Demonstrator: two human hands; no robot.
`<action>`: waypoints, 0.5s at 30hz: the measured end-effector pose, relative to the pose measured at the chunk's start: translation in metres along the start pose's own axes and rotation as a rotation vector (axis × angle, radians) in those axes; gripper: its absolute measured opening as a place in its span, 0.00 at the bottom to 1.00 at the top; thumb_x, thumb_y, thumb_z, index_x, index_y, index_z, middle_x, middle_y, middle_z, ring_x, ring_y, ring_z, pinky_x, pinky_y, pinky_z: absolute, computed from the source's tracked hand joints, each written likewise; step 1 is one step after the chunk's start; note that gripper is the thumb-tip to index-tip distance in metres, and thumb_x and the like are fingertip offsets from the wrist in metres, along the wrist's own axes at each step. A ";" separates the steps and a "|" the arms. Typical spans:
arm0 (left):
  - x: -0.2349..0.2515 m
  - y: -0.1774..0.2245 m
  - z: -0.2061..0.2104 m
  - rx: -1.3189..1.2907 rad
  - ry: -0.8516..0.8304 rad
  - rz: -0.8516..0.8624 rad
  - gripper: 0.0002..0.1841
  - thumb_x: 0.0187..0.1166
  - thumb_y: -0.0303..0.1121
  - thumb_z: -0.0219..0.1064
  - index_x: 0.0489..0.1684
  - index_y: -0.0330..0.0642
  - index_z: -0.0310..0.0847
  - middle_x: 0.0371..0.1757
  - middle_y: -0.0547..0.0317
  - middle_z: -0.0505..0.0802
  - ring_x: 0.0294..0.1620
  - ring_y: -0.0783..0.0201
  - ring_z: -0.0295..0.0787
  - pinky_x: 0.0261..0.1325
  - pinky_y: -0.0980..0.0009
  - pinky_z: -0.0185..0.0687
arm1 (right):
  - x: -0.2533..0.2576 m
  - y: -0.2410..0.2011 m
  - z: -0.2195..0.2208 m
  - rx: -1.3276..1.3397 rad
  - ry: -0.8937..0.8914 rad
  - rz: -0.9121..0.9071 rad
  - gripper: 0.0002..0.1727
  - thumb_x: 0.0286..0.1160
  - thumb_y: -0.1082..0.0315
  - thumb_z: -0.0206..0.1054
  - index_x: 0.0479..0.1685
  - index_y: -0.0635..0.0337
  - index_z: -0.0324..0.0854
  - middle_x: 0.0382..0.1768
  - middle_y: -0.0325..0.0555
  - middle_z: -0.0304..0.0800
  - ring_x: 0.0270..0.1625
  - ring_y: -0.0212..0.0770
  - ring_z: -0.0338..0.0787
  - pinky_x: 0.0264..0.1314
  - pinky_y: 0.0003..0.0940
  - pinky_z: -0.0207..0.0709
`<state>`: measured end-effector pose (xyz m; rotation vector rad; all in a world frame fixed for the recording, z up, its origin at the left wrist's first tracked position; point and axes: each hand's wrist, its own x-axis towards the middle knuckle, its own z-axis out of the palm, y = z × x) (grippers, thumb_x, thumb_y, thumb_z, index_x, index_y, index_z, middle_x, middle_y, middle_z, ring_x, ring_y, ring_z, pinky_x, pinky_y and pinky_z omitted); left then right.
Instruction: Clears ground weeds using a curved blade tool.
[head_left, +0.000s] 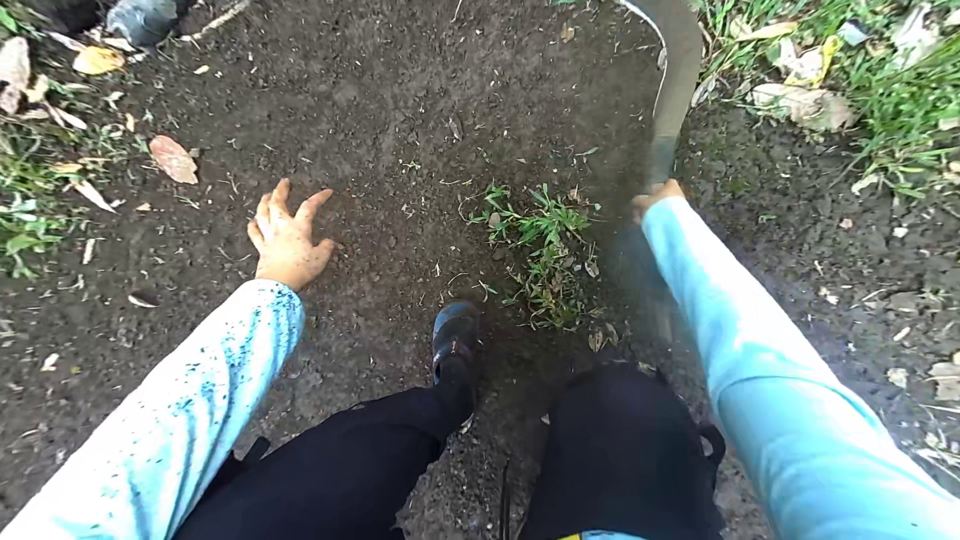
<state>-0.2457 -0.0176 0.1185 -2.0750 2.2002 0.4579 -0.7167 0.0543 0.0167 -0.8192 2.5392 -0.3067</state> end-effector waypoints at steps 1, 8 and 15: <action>-0.001 -0.003 -0.003 0.010 0.016 0.010 0.38 0.68 0.18 0.72 0.84 0.52 0.72 0.94 0.30 0.51 0.92 0.20 0.38 0.80 0.17 0.35 | 0.022 0.025 0.031 0.022 -0.077 -0.043 0.33 0.76 0.70 0.72 0.79 0.75 0.68 0.67 0.81 0.80 0.68 0.75 0.84 0.70 0.69 0.78; -0.009 -0.029 -0.015 -0.029 0.107 -0.097 0.36 0.71 0.21 0.71 0.84 0.51 0.71 0.94 0.29 0.50 0.92 0.19 0.37 0.80 0.17 0.34 | 0.022 0.156 -0.029 -0.415 -0.562 -0.099 0.43 0.76 0.67 0.74 0.89 0.69 0.57 0.71 0.81 0.79 0.76 0.77 0.79 0.78 0.72 0.67; -0.017 -0.018 -0.022 0.080 0.086 -0.060 0.37 0.69 0.21 0.73 0.84 0.52 0.71 0.93 0.28 0.50 0.92 0.20 0.36 0.80 0.17 0.32 | 0.045 0.032 0.017 0.268 -0.411 0.144 0.36 0.81 0.69 0.69 0.86 0.69 0.59 0.68 0.70 0.81 0.56 0.58 0.90 0.61 0.52 0.84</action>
